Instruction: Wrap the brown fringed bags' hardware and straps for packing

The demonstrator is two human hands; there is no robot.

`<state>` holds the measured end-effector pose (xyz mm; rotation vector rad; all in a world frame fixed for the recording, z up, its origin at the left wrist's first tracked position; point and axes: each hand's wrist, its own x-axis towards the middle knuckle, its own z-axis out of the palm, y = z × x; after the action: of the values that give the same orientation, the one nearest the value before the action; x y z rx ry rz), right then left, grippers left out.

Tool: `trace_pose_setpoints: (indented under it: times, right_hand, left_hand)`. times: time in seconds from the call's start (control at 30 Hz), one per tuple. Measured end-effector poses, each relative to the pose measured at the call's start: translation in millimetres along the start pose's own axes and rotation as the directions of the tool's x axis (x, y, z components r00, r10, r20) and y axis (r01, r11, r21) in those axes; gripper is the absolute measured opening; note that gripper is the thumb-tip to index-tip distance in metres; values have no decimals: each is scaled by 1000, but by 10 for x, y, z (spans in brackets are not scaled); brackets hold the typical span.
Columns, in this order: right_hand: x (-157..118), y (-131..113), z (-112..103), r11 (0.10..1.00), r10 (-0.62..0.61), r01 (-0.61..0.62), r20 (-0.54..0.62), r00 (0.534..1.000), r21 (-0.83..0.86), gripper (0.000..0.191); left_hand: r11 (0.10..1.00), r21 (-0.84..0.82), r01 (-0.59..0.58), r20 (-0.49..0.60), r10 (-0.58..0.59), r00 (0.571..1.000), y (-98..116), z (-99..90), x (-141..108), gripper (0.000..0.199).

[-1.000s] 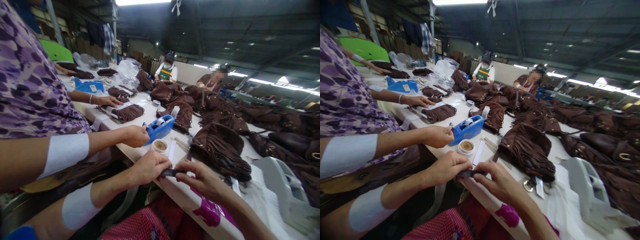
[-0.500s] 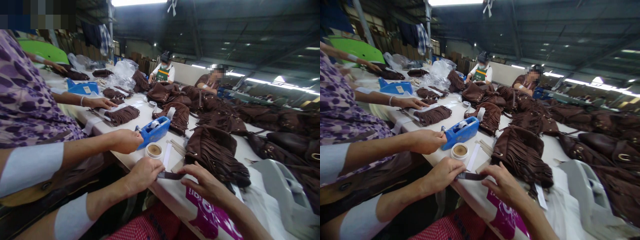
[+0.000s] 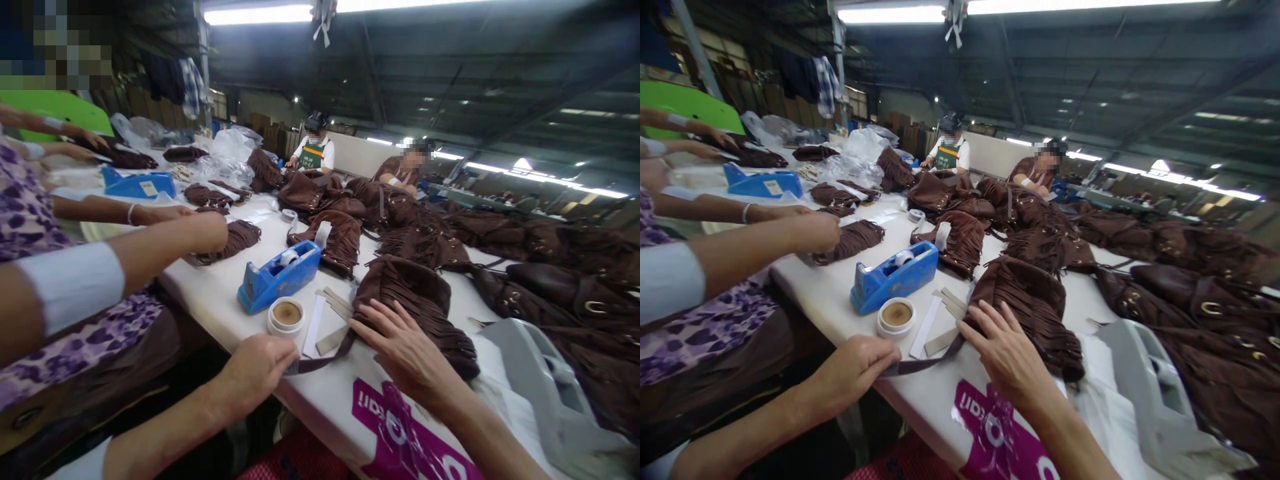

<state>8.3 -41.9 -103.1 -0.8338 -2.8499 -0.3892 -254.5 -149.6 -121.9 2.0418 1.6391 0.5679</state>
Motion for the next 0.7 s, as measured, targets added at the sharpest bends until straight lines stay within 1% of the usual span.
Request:
trace_pose_setpoints:
  times: [0.07,0.1,0.17,0.23,0.3,0.37,0.43,0.47,0.5,0.53,0.57,0.63,0.67,0.7]
  right_hand:
    - [66,67,76,994,-11,14,24,1000,-110,66]
    - [114,89,118,992,-22,28,47,999,-125,66]
    - [215,110,177,994,-38,49,99,994,-102,57]
    - [302,88,176,998,-32,39,142,989,-46,46]
    - [359,11,113,998,-48,41,159,986,46,38]
    - [390,-111,22,977,-128,98,155,980,187,40]
    - [409,-245,-45,927,-242,181,153,958,330,41]
    - [417,-303,-54,903,-284,208,156,946,377,36]
    - [426,-350,-43,890,-309,224,162,937,398,28]
    - [433,-382,-13,890,-318,234,164,934,392,18]
    - [439,-402,33,900,-315,243,153,937,363,13]
    - [439,-407,153,927,-291,263,70,954,267,24]
    - [434,-399,214,940,-273,267,-1,962,214,26]
    - [424,-389,268,952,-248,258,-79,966,165,27]
  left_hand:
    - [999,-15,-44,22,44,999,19,32,-68,13]
    - [998,-14,-61,32,62,998,36,60,-99,13]
    - [996,31,-80,49,78,996,70,126,-144,20]
    - [990,117,-84,47,79,996,91,188,-159,18]
    - [983,171,-70,13,69,998,93,228,-153,19]
    - [987,158,-25,-23,29,999,82,247,-143,17]
    - [989,145,23,-78,-11,997,73,252,-142,15]
    - [986,165,30,-117,-10,993,72,255,-145,14]
    - [978,209,23,-164,12,986,76,259,-148,14]
    - [963,270,4,-215,57,975,84,266,-147,16]
    - [942,336,-14,-264,109,959,96,277,-142,18]
    - [904,426,-17,-348,182,920,131,305,-109,22]
    - [902,433,-2,-380,185,906,151,322,-81,23]
    - [913,407,19,-402,160,901,172,339,-49,25]
